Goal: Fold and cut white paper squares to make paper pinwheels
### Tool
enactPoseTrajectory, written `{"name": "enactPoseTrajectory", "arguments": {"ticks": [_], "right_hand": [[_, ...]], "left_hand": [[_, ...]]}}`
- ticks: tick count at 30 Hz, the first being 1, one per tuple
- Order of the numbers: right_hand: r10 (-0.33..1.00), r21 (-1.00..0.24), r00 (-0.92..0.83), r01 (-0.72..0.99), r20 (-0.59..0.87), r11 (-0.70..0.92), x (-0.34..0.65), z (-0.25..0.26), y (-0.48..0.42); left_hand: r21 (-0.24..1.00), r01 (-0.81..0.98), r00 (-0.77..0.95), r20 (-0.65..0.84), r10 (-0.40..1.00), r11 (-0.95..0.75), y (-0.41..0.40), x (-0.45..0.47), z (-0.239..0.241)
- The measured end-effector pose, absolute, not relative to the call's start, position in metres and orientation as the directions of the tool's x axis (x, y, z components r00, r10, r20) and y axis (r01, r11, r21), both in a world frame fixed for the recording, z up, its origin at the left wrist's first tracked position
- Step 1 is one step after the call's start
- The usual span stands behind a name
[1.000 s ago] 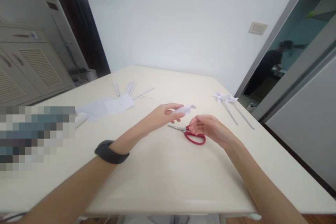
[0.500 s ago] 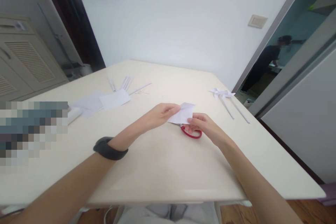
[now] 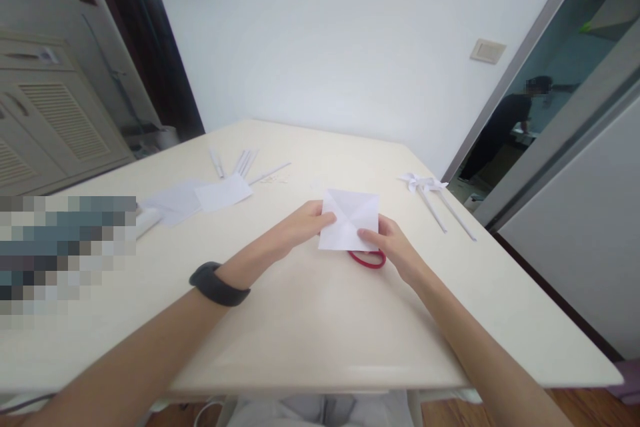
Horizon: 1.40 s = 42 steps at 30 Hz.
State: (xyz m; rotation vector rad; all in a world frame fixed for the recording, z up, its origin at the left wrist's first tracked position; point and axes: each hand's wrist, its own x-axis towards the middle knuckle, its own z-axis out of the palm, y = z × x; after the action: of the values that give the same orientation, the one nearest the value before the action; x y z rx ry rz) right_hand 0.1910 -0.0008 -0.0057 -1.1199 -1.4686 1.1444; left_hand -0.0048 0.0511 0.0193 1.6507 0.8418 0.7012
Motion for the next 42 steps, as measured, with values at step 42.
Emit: {"name": "enactPoseTrajectory", "arguments": {"ticks": [42], "right_hand": [[0.861, -0.678, -0.168, 0.552, 0.480, 0.486, 0.194, -0.014, 0.005]], "left_hand": [[0.982, 0.179, 0.577, -0.054, 0.815, -0.061, 0.052, -0.001, 0.016]]}}
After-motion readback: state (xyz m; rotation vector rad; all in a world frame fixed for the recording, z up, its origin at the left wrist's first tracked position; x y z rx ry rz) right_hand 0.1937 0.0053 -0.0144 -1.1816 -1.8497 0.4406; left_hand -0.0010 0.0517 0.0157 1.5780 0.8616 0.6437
